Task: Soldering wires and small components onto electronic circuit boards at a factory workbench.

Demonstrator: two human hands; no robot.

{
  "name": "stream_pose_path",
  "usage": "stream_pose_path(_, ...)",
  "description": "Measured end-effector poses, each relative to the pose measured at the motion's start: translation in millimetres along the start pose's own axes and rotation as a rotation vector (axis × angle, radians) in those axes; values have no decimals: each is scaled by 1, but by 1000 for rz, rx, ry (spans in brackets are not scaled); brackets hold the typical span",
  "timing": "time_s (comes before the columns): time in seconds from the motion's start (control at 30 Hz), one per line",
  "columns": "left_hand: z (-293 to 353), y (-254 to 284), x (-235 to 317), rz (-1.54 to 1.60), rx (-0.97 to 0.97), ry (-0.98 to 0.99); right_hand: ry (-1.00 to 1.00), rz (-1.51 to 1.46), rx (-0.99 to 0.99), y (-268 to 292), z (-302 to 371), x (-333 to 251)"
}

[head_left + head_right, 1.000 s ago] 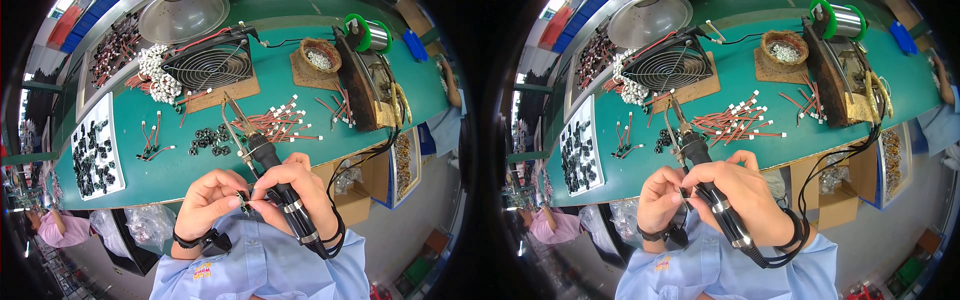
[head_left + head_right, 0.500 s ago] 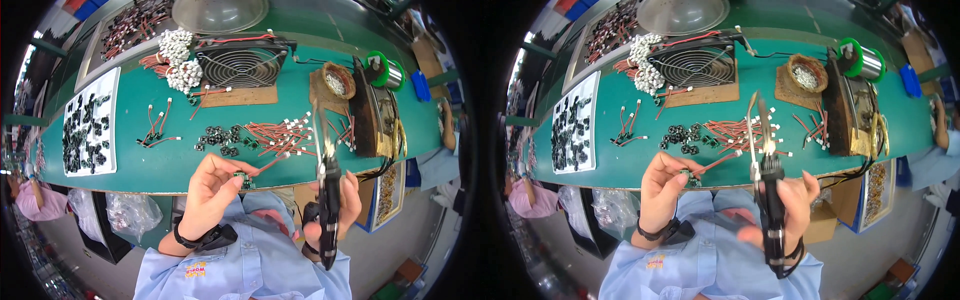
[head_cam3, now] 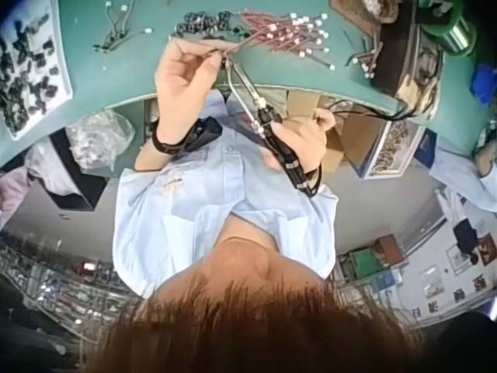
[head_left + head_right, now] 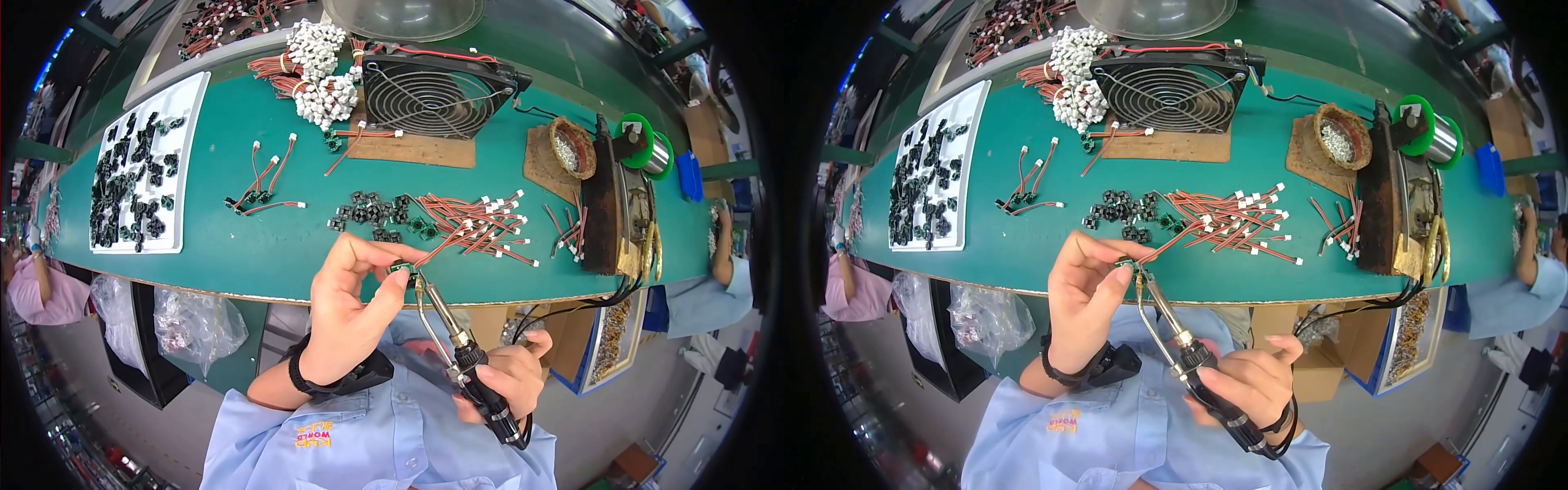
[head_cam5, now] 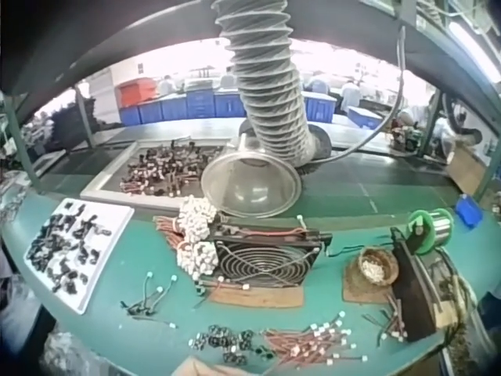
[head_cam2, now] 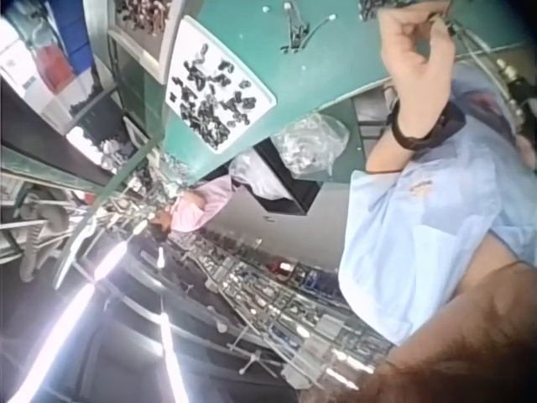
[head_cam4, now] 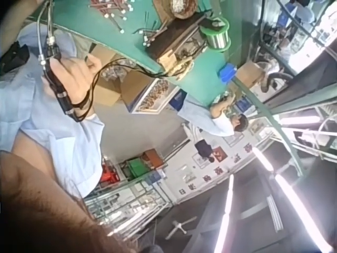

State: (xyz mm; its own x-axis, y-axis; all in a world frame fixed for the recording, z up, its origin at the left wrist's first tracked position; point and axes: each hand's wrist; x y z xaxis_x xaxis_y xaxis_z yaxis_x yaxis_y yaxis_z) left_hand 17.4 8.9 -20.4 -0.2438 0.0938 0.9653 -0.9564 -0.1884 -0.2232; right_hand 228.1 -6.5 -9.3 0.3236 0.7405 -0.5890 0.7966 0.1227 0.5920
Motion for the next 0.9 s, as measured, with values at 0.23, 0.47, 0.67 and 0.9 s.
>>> stream_pose_path(0.23,1,0,1,-36,-8,-5,1,3,-11,-1,-1,0)
stream_pose_path(0.47,1,-1,0,-32,-1,3,88,46,5,-5,2,6)
stream_pose_path(0.67,1,0,-1,-39,6,-6,97,42,7,-6,1,6)
stream_pose_path(0.9,-1,-4,-6,-55,67,-99,128,140,-36,-4,0,1)
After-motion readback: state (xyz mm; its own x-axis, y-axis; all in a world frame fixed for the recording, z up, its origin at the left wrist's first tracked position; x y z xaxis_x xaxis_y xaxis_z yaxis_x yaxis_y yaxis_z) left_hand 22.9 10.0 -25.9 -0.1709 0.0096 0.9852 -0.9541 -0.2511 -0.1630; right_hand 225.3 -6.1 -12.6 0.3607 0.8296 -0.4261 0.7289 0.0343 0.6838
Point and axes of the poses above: each hand's wrist, its own z-axis away from the middle knuckle, its own y-axis out of the back of the hand, x = y × z, and after that the axes turned 7 degrees about y, right-handed
